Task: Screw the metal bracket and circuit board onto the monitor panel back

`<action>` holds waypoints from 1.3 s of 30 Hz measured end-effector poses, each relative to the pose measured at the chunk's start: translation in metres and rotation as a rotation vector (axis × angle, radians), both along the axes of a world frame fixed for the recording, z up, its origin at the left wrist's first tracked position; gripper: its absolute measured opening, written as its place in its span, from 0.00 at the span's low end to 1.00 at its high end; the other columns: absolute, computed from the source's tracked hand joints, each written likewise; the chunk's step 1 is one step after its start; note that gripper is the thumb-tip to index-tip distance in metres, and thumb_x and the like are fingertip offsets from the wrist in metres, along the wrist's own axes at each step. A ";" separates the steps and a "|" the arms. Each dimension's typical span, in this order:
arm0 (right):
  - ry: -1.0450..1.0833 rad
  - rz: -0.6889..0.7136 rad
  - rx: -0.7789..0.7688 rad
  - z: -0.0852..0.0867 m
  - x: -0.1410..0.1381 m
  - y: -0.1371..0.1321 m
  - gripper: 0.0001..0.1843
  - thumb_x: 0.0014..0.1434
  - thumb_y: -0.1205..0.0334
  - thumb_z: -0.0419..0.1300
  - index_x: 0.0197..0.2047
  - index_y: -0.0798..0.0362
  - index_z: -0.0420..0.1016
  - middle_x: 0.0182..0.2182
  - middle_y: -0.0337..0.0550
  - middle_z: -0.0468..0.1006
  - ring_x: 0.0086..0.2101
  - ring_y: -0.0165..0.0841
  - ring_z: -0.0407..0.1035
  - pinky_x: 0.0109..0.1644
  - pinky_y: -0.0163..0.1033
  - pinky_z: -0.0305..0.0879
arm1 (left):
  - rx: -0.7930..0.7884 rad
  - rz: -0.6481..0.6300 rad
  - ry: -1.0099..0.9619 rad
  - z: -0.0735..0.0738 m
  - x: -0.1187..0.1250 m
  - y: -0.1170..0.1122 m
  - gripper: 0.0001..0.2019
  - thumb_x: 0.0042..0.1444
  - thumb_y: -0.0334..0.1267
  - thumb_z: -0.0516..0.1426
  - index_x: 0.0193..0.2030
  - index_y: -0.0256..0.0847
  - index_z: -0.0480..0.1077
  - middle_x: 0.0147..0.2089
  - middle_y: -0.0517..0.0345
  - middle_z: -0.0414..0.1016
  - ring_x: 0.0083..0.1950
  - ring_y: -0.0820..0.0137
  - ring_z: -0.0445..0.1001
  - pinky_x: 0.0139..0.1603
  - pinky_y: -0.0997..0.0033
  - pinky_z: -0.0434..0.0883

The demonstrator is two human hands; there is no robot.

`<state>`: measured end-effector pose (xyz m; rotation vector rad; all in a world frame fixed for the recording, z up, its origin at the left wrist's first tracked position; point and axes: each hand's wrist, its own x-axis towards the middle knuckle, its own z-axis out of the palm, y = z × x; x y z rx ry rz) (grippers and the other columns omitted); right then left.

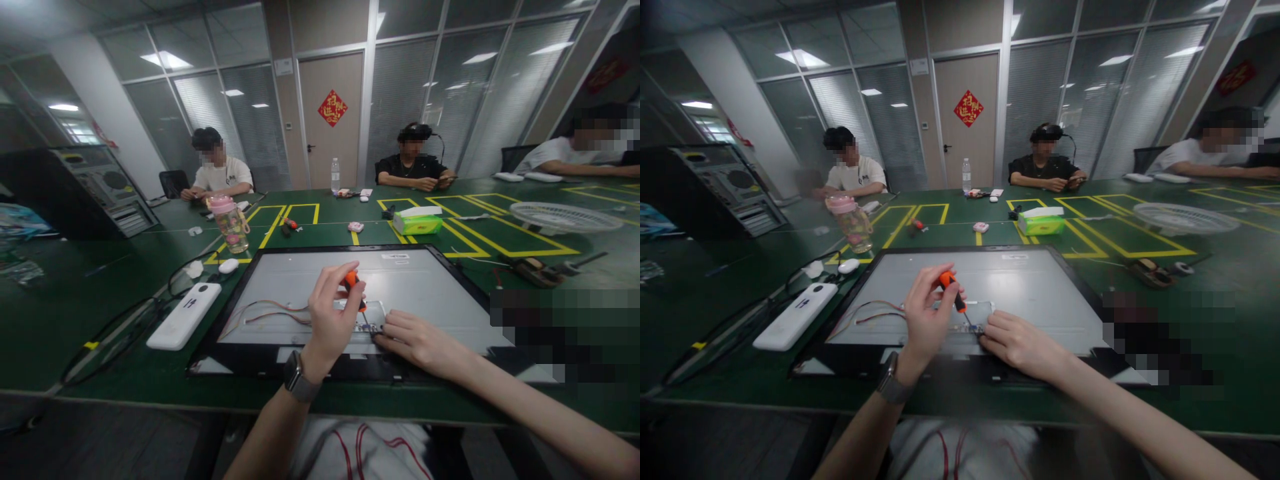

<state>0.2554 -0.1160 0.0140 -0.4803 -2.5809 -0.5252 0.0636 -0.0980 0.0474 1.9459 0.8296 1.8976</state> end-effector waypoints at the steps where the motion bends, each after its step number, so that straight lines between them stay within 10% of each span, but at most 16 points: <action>1: 0.005 0.002 -0.006 -0.001 0.000 0.000 0.16 0.72 0.71 0.47 0.40 0.58 0.75 0.27 0.43 0.73 0.29 0.34 0.63 0.32 0.40 0.60 | 0.011 0.000 0.007 0.000 0.000 0.000 0.11 0.63 0.36 0.57 0.52 0.42 0.73 0.43 0.55 0.74 0.39 0.74 0.76 0.30 0.82 0.79; 27: 0.127 -0.199 0.052 -0.003 0.007 -0.008 0.19 0.71 0.66 0.51 0.28 0.54 0.71 0.23 0.40 0.69 0.26 0.33 0.60 0.31 0.39 0.55 | -0.097 -0.257 0.121 -0.002 0.005 0.000 0.11 0.66 0.35 0.53 0.53 0.42 0.70 0.48 0.53 0.74 0.41 0.74 0.78 0.36 0.79 0.79; 39: 0.423 -0.365 -0.223 -0.016 0.004 -0.033 0.16 0.71 0.65 0.50 0.32 0.54 0.73 0.26 0.42 0.71 0.28 0.33 0.66 0.32 0.36 0.60 | 0.007 -0.173 0.106 0.000 0.003 -0.003 0.11 0.65 0.33 0.55 0.53 0.42 0.71 0.47 0.52 0.75 0.42 0.72 0.78 0.38 0.76 0.79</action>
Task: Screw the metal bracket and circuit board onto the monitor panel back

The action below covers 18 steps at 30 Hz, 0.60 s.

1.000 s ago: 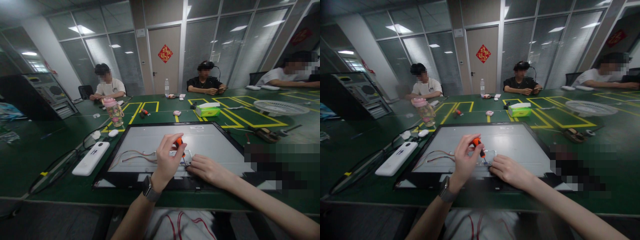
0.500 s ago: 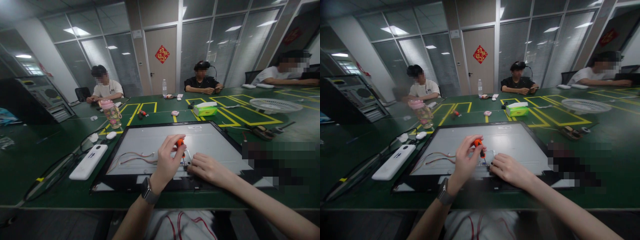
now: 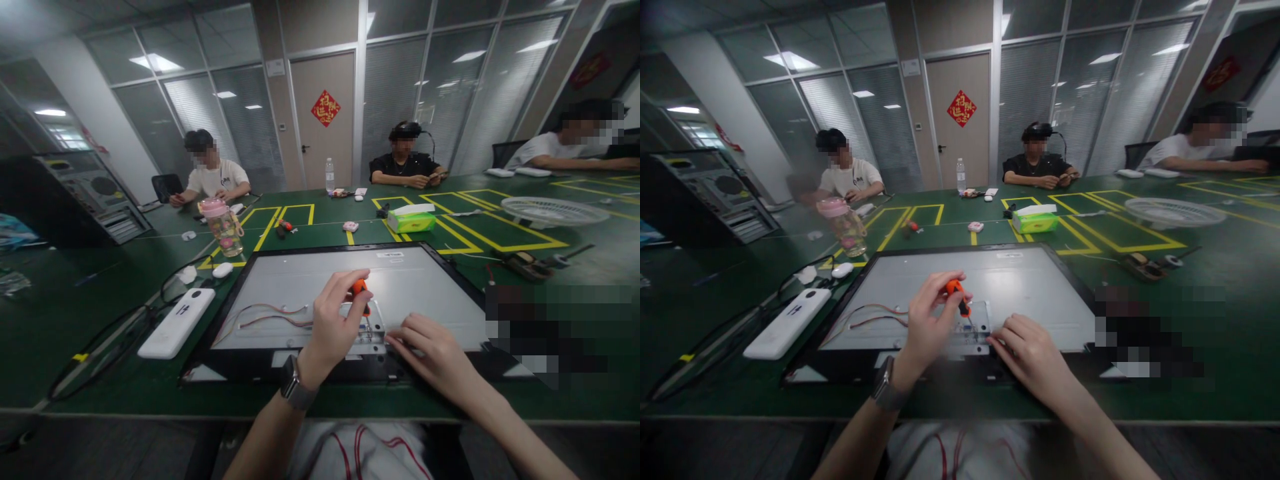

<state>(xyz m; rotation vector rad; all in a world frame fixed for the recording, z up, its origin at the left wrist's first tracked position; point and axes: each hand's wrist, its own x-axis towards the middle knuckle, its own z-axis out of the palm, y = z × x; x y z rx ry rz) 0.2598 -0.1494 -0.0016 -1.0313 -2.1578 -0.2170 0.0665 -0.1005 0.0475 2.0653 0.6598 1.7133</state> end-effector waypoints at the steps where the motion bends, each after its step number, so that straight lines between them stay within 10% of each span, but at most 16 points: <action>1: 0.005 0.028 -0.023 0.001 -0.001 0.001 0.15 0.71 0.66 0.50 0.35 0.55 0.74 0.27 0.42 0.72 0.29 0.33 0.66 0.33 0.35 0.61 | -0.021 0.021 -0.041 0.000 -0.002 0.000 0.11 0.65 0.33 0.55 0.53 0.42 0.71 0.47 0.52 0.75 0.40 0.73 0.79 0.37 0.76 0.79; 18: -0.442 0.142 -0.105 0.014 -0.027 0.029 0.04 0.62 0.69 0.64 0.40 0.54 0.79 0.31 0.42 0.71 0.32 0.35 0.65 0.35 0.38 0.60 | -0.041 0.179 -0.228 -0.001 -0.010 0.004 0.13 0.66 0.36 0.54 0.55 0.43 0.71 0.46 0.53 0.72 0.33 0.77 0.76 0.31 0.78 0.77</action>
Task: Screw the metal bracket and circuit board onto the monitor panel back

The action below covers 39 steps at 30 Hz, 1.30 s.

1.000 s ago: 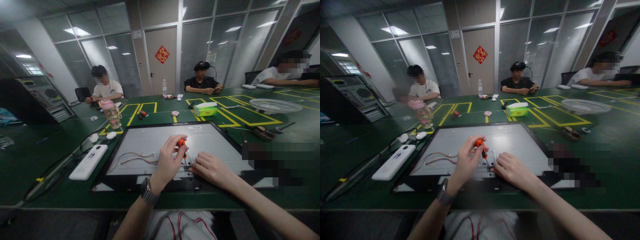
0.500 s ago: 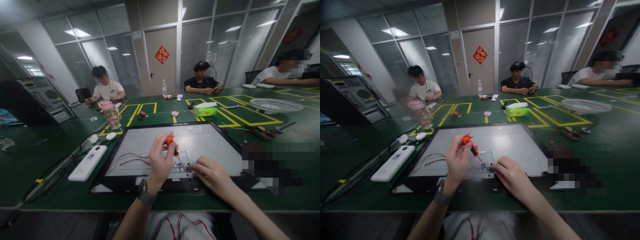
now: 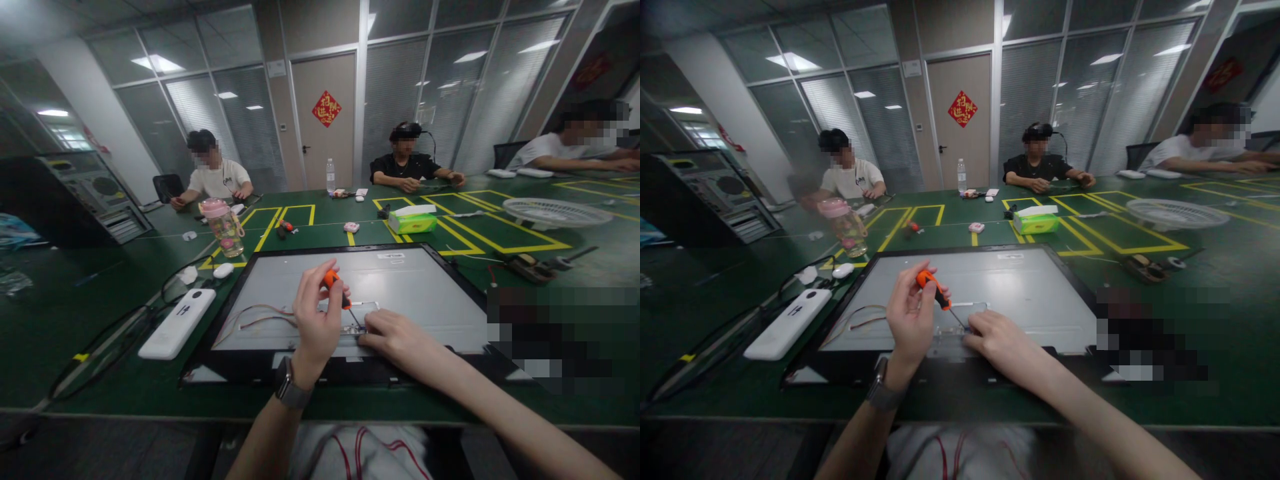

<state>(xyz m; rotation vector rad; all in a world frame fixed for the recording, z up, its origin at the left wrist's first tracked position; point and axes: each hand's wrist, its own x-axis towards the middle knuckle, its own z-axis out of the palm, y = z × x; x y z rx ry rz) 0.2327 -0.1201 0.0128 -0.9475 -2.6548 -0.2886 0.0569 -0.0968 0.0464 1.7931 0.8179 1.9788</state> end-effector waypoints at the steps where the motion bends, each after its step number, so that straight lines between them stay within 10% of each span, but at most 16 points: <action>1: -0.007 0.006 -0.004 0.000 0.000 0.000 0.04 0.62 0.69 0.63 0.41 0.54 0.78 0.31 0.42 0.71 0.32 0.36 0.66 0.35 0.39 0.61 | -0.001 0.002 0.008 0.000 0.000 0.000 0.13 0.66 0.36 0.54 0.55 0.43 0.71 0.46 0.53 0.72 0.34 0.77 0.76 0.31 0.78 0.77; 19: 0.631 0.057 -0.392 -0.001 0.022 -0.008 0.06 0.62 0.70 0.55 0.35 0.52 0.70 0.33 0.43 0.77 0.34 0.33 0.73 0.39 0.38 0.71 | -0.009 0.000 0.034 0.000 0.000 0.000 0.13 0.65 0.35 0.55 0.55 0.42 0.71 0.46 0.53 0.72 0.36 0.75 0.76 0.32 0.77 0.78; 39: 0.604 0.022 -0.371 -0.004 0.024 -0.007 0.08 0.69 0.60 0.55 0.42 0.53 0.74 0.35 0.44 0.80 0.35 0.33 0.76 0.41 0.37 0.73 | -0.001 0.012 0.072 -0.002 0.001 0.000 0.13 0.65 0.36 0.55 0.54 0.42 0.71 0.46 0.52 0.73 0.36 0.75 0.76 0.31 0.78 0.78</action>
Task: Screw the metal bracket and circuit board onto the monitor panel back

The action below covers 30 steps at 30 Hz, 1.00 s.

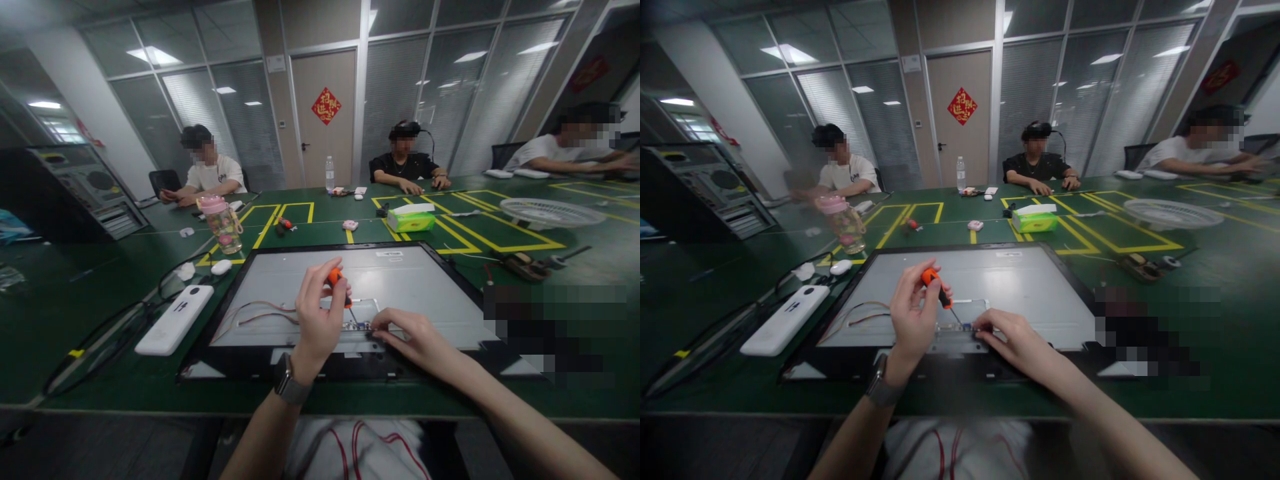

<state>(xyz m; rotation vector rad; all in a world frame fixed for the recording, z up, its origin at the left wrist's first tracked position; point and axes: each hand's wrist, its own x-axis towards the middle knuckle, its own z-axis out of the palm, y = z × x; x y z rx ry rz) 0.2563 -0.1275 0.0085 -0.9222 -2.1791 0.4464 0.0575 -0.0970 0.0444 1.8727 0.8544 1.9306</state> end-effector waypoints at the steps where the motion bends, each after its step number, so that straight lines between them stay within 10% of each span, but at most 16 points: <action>1: 0.000 0.010 0.003 0.001 0.000 0.000 0.09 0.69 0.59 0.55 0.41 0.53 0.74 0.34 0.44 0.80 0.35 0.33 0.76 0.40 0.37 0.73 | -0.005 -0.001 -0.002 0.000 0.000 0.000 0.12 0.65 0.36 0.55 0.54 0.42 0.71 0.46 0.52 0.73 0.36 0.75 0.76 0.31 0.78 0.78; 30: -0.449 0.122 0.358 -0.002 0.003 0.013 0.14 0.72 0.67 0.48 0.41 0.56 0.75 0.33 0.45 0.72 0.34 0.34 0.66 0.38 0.38 0.67 | 0.010 -0.007 0.039 -0.001 0.001 -0.002 0.12 0.66 0.34 0.54 0.54 0.42 0.71 0.48 0.50 0.74 0.44 0.70 0.77 0.33 0.78 0.79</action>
